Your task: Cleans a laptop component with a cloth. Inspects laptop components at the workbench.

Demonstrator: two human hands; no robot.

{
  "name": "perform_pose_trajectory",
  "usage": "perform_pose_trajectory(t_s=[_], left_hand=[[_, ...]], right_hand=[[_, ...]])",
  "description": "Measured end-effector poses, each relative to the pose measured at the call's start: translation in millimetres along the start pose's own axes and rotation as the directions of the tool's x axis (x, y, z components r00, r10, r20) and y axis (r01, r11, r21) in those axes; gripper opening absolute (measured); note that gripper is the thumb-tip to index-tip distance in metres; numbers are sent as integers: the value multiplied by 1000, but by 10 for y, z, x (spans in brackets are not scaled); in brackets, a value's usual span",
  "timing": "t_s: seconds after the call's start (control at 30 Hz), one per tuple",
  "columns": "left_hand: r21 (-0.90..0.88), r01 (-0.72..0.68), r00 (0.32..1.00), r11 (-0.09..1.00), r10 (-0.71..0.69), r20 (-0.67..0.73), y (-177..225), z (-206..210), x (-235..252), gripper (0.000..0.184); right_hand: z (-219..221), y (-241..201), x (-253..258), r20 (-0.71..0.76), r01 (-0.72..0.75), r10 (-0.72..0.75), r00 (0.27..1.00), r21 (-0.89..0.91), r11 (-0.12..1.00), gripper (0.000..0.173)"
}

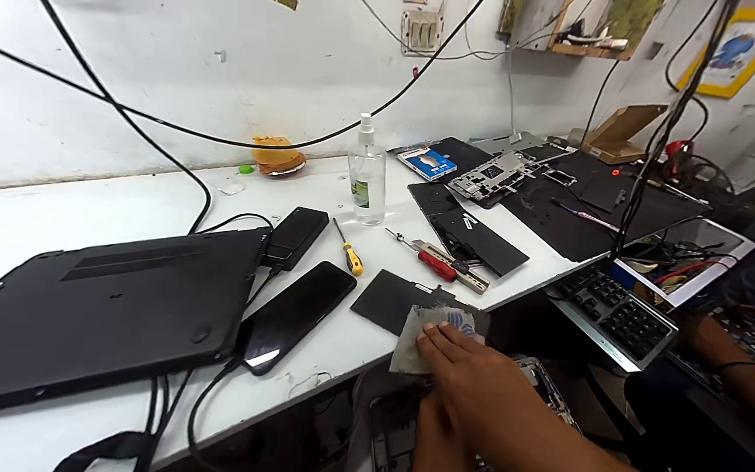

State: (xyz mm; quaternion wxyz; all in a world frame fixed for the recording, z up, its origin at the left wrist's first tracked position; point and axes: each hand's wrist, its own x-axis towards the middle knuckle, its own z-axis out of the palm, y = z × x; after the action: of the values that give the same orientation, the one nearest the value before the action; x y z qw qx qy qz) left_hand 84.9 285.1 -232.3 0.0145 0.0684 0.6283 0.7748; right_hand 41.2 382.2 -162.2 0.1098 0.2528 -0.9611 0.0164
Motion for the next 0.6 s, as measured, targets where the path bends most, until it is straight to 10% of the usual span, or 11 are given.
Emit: perform_pose_trajectory(t_s=[0.13, 0.23, 0.33, 0.6], left_hand=[[611, -235, 962, 756, 92, 257, 350, -291, 20, 15], [797, -418, 883, 437, 400, 244, 614, -574, 163, 27], [880, -427, 850, 206, 423, 314, 542, -853, 642, 51], [892, -439, 819, 108, 455, 349, 352, -891, 892, 47]], right_hand=[[82, 283, -44, -86, 79, -66, 994, 163, 983, 42], [175, 377, -159, -206, 126, -81, 975, 214, 969, 35], [229, 344, -251, -272, 163, -94, 958, 245, 956, 29], [263, 351, 139, -52, -198, 207, 977, 148, 969, 57]])
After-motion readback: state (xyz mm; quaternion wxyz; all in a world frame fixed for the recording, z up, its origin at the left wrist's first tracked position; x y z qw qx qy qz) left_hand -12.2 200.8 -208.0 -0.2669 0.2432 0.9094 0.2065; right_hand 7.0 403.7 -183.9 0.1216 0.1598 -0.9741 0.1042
